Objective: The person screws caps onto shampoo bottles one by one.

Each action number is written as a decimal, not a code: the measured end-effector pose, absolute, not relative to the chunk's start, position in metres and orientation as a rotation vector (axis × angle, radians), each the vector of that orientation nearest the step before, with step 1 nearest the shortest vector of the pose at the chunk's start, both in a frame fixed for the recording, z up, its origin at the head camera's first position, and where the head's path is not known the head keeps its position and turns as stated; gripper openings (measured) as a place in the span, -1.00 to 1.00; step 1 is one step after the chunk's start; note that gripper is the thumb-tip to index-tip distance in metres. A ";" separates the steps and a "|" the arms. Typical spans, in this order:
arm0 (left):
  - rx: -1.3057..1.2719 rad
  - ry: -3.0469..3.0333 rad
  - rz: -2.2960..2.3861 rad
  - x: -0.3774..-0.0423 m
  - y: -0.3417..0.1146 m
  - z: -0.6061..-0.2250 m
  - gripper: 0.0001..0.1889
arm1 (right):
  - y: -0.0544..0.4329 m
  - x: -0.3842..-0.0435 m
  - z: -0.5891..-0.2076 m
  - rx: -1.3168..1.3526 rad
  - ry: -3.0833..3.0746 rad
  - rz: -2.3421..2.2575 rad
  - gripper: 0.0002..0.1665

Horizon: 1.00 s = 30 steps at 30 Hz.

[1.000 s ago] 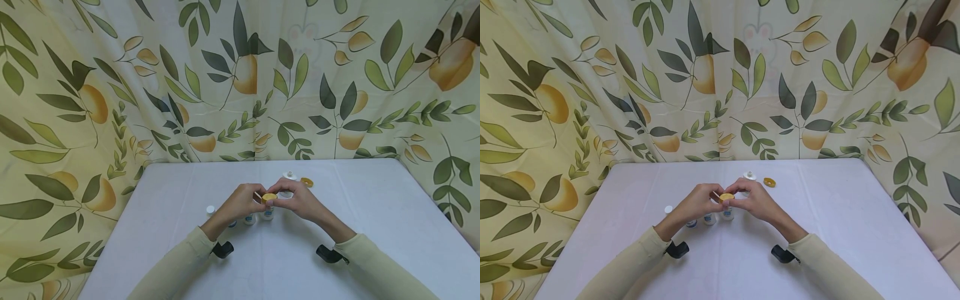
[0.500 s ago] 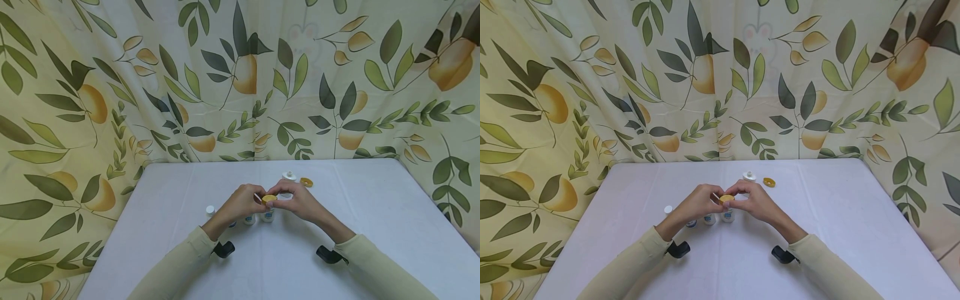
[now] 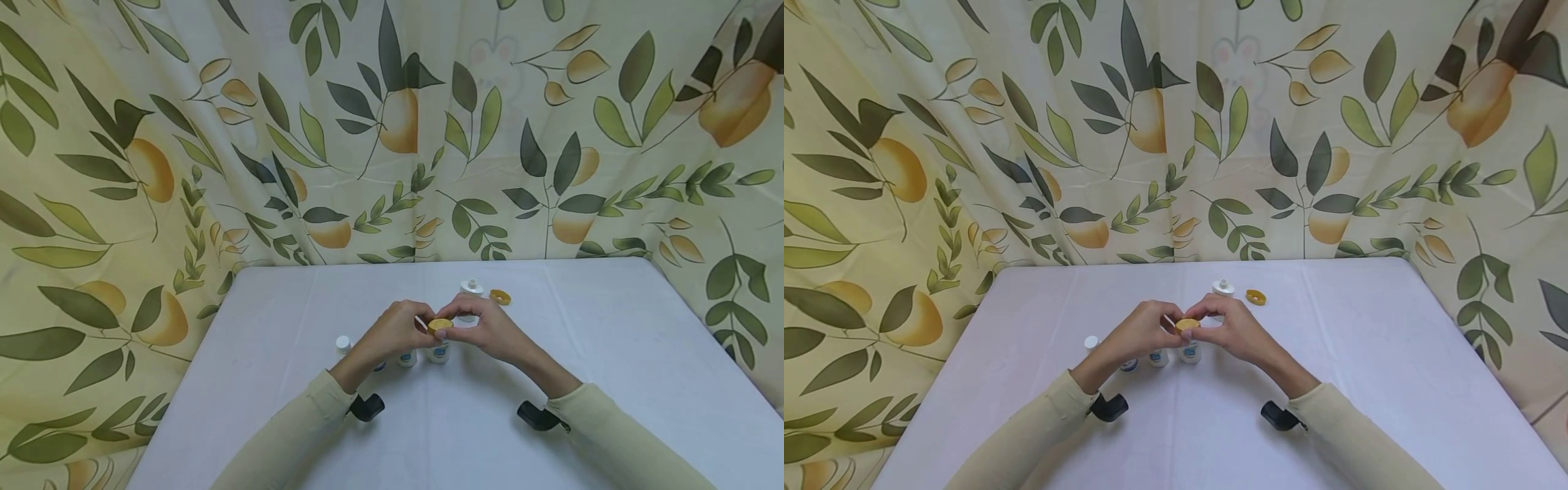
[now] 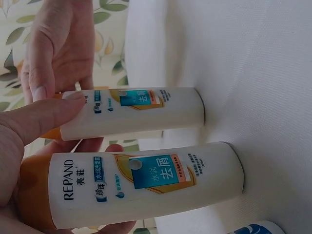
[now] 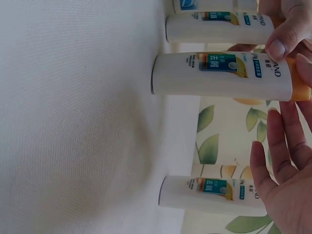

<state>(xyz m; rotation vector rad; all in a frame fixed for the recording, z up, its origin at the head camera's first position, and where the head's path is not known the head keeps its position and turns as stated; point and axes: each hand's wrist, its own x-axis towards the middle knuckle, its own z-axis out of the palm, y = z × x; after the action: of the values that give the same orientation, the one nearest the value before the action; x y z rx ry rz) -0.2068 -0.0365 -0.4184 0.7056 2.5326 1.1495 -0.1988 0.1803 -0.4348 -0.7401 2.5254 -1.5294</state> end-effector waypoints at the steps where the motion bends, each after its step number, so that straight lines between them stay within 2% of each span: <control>1: 0.702 2.532 1.148 -0.207 -0.037 -0.418 -0.82 | 0.180 -0.199 -0.435 -0.741 2.523 -1.528 -0.76; 7: 0.701 2.511 1.112 -0.207 -0.038 -0.416 -0.77 | 0.183 -0.198 -0.432 -0.761 2.535 -1.490 -0.70; 13: 0.796 2.429 1.076 -0.214 -0.044 -0.403 -0.55 | 0.191 -0.198 -0.423 -0.751 2.584 -1.475 -0.61; 18: 0.949 2.363 1.020 -0.221 -0.046 -0.386 -0.44 | 0.203 -0.200 -0.418 -0.692 2.665 -1.482 -0.66; 30: 1.136 2.278 0.984 -0.247 -0.034 -0.358 -0.49 | 0.240 -0.214 -0.428 -0.479 2.888 -1.485 -0.69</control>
<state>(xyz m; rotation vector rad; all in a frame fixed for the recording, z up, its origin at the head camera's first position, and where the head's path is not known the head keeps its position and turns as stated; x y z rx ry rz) -0.2471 -0.0341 -0.3581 1.1362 2.2783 0.9845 -0.2144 0.2396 -0.4284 -0.4789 2.8878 -1.4846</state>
